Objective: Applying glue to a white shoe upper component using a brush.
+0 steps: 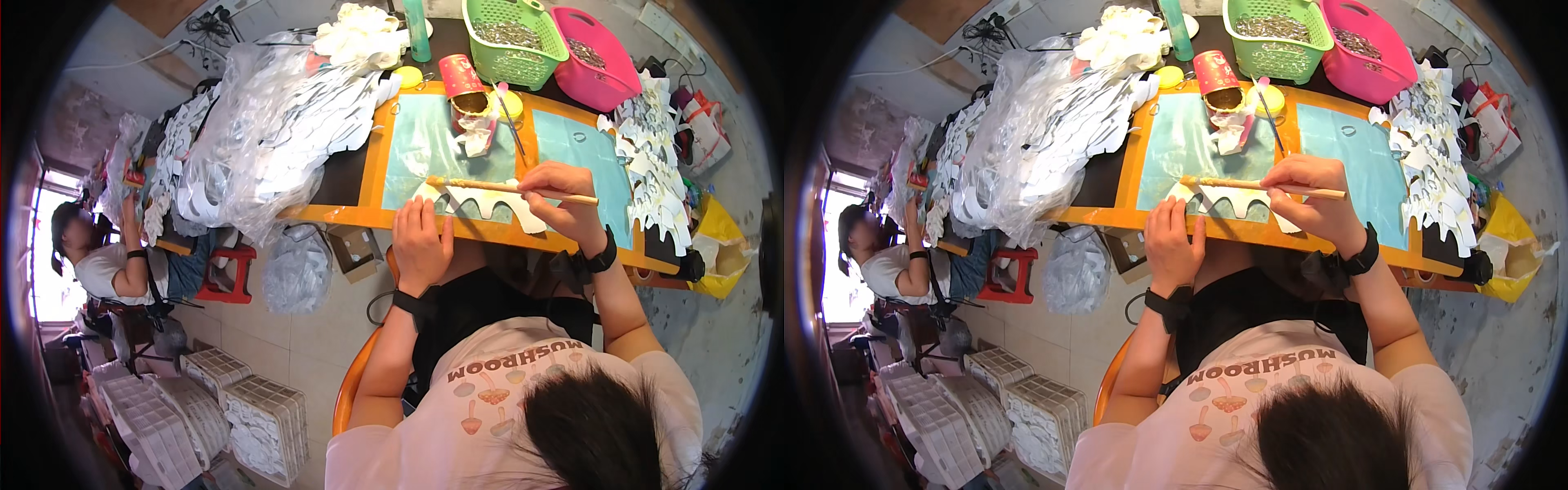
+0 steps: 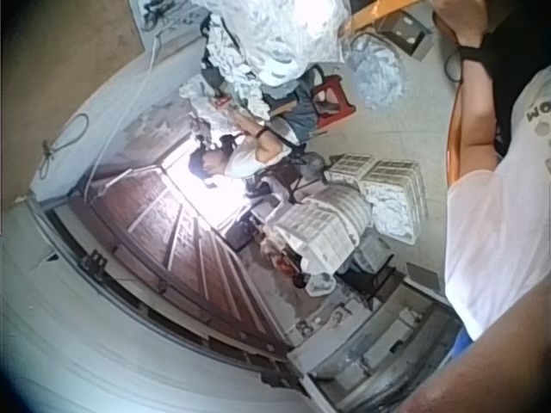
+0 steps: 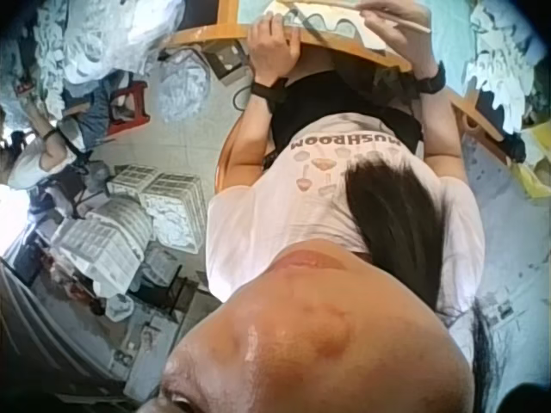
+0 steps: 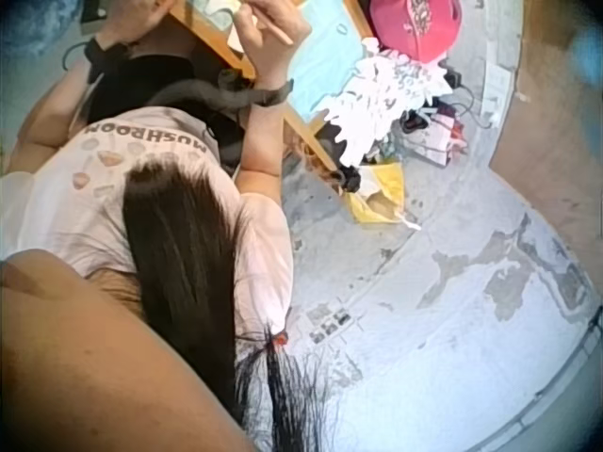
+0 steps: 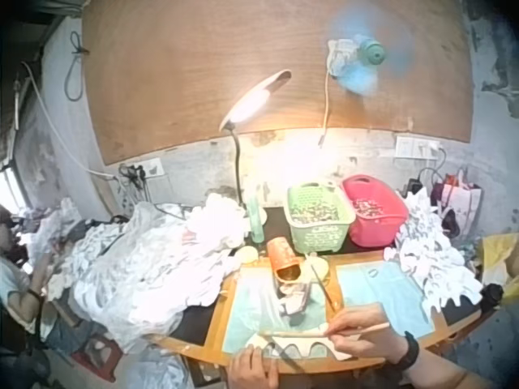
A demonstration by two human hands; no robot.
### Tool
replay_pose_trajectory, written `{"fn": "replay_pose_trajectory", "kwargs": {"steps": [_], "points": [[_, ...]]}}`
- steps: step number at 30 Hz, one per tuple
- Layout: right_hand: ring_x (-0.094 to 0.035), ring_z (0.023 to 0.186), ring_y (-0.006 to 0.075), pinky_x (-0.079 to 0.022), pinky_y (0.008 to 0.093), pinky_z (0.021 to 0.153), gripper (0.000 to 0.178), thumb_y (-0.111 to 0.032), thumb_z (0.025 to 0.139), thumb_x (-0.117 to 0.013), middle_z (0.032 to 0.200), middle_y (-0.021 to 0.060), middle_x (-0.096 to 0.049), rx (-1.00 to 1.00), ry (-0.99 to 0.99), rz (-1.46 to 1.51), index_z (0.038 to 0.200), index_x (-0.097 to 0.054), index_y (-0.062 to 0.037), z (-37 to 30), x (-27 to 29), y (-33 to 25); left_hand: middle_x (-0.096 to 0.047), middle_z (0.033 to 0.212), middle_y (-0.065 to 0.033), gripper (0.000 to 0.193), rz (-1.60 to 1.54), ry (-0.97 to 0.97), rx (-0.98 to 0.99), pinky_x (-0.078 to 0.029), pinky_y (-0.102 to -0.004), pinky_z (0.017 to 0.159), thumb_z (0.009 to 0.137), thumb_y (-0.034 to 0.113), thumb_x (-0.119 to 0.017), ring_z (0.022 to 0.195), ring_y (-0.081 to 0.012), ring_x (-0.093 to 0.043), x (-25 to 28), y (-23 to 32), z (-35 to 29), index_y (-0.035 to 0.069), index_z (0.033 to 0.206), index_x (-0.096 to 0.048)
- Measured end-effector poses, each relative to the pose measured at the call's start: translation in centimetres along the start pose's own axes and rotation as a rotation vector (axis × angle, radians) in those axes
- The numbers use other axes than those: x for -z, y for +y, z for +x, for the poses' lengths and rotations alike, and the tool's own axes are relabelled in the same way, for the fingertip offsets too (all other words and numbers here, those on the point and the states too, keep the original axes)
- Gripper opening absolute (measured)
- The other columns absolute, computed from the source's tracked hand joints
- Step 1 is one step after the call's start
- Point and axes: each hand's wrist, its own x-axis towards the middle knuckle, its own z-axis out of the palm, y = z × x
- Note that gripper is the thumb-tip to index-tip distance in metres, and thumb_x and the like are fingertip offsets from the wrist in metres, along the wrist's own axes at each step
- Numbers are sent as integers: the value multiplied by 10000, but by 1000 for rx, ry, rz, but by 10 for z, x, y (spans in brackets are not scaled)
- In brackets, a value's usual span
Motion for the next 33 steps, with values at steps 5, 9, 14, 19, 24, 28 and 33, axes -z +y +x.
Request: {"fn": "replay_pose_trajectory", "kwargs": {"steps": [5, 9, 14, 19, 24, 28, 33], "points": [[-651, 667, 184, -500, 287, 610, 110, -18, 740, -650, 765, 114, -680, 8, 11, 2, 828, -697, 27, -1, 6, 2, -596, 1213, -227, 422, -24, -37, 10, -401, -479, 1044, 884, 232, -653, 1167, -385, -535, 1, 0, 0, -63, 1180, -594], [-654, 675, 199, -507, 297, 624, 108, -11, 735, -642, 766, 117, -683, -5, -39, 26, 821, -696, 26, -4, 8, 1, -596, 1211, -230, 418, -18, -37, 19, -401, -482, 1041, 883, 229, -654, 1165, -390, -534, 0, 0, -2, -62, 1176, -593], [-658, 682, 216, -513, 299, 632, 110, -5, 717, -641, 771, 120, -683, 23, -18, 0, 810, -689, 28, -3, 25, 3, -593, 1215, -229, 415, -28, -48, 11, -400, -479, 1043, 884, 231, -651, 1171, -394, -531, 3, 1, -1, -61, 1174, -594], [-661, 681, 224, -515, 295, 632, 116, 1, 700, -625, 762, 131, -678, -12, -59, 9, 794, -680, 40, -3, 20, -7, -598, 1214, -193, 387, 25, -21, 13, -394, -483, 1047, 867, 216, -670, 1154, -370, -549, 3, 1, 0, -19, 1167, -605], [-653, 686, 219, -514, 294, 634, 129, -13, 697, -629, 765, 128, -674, -21, -26, -4, 803, -676, 44, -11, 43, -4, -597, 1214, -191, 380, 41, -10, 13, -391, -493, 1052, 873, 222, -665, 1153, -372, -551, 0, 1, -1, -14, 1165, -606], [-653, 688, 206, -507, 298, 628, 127, -21, 701, -625, 762, 126, -672, 36, -48, 12, 804, -683, 27, -4, 21, -7, -599, 1206, -195, 385, 37, -21, 10, -395, -500, 1046, 873, 221, -666, 1145, -379, -554, -1, 0, 1, -13, 1172, -600], [-655, 689, 228, -512, 298, 632, 112, 5, 690, -627, 759, 126, -671, -27, -62, 20, 791, -667, 32, -13, 51, 1, -601, 1198, -198, 372, 41, -15, 7, -400, -506, 1040, 875, 215, -665, 1136, -379, -560, 2, 0, 2, -17, 1160, -605]]}}
